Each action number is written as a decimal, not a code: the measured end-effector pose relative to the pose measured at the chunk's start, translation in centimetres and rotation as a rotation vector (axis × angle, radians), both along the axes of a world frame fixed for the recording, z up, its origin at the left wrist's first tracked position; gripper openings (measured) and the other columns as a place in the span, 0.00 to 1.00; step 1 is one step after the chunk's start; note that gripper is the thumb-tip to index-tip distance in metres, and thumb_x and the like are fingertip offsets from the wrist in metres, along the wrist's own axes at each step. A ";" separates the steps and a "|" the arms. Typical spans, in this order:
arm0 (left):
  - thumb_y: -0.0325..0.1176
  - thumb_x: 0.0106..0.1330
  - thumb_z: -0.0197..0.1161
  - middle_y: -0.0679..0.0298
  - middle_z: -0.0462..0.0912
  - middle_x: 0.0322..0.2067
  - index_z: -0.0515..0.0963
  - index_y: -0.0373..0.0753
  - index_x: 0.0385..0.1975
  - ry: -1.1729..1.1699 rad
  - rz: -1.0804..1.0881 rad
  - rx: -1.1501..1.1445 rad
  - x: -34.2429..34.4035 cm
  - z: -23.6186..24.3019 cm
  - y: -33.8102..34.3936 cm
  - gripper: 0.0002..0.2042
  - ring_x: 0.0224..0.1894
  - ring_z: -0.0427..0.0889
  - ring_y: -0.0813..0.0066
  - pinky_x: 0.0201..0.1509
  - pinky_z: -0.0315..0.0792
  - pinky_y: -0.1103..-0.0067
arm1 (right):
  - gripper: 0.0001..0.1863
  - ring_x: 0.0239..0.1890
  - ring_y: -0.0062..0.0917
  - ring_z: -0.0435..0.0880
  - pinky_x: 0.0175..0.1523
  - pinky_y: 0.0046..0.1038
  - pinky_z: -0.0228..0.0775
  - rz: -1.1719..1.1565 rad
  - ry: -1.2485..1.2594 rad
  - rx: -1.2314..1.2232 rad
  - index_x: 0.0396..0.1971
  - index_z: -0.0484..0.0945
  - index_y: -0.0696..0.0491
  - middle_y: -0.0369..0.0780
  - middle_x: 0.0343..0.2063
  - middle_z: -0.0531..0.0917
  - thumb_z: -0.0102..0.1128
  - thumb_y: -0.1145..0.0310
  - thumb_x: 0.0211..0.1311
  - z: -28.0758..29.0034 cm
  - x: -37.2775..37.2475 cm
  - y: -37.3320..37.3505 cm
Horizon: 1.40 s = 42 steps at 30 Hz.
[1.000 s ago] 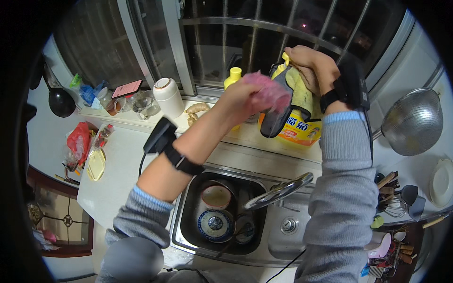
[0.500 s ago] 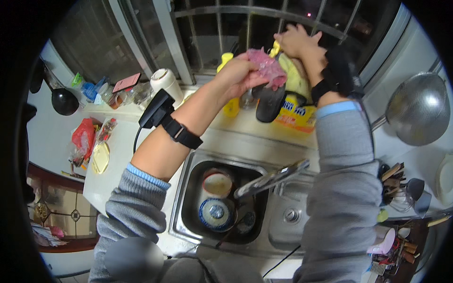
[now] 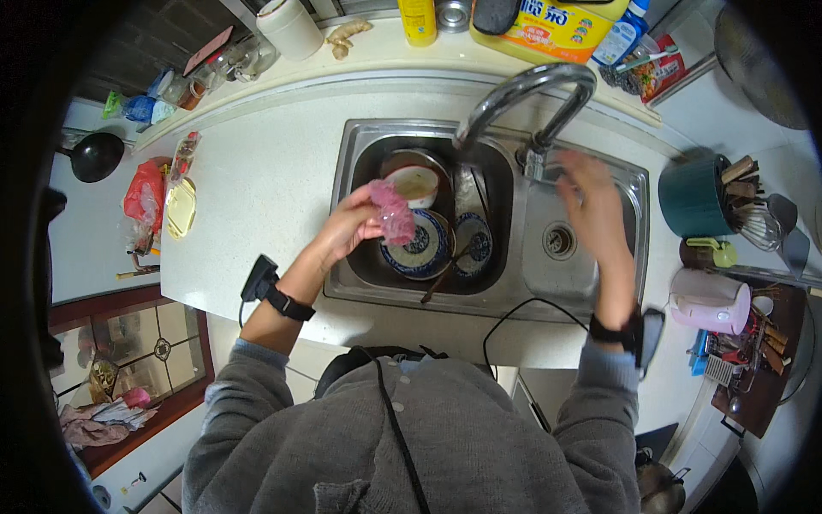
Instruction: The person washes several bowls and a metal plate in a kitchen sink using a pink sponge and dish soap. They rinse each item under running water and place the cleaned items on the countertop to the left of the sink.
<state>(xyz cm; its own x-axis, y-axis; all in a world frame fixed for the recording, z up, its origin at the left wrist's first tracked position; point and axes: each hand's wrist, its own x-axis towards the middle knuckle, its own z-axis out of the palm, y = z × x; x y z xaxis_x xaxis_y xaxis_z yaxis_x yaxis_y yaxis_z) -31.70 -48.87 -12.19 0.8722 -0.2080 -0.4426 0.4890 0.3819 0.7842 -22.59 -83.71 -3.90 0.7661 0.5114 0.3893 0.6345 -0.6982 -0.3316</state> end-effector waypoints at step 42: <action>0.36 0.54 0.59 0.47 0.79 0.32 0.75 0.32 0.39 0.339 -0.344 1.024 -1.1 -24.4 1.8 0.17 0.36 0.79 0.52 0.39 0.73 0.67 | 0.17 0.32 0.27 0.79 0.37 0.27 0.74 -0.422 1.747 1.340 0.42 0.72 0.55 0.40 0.33 0.80 0.44 0.57 0.64 -19.5 -4.4 4.6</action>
<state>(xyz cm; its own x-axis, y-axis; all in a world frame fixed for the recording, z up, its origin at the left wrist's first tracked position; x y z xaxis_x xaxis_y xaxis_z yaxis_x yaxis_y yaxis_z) -32.77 -47.04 -36.56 0.6412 0.1828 -0.7453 0.6911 -0.5596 0.4574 -26.98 -79.15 -23.44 0.5960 0.3767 -0.7092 -0.7990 0.3666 -0.4767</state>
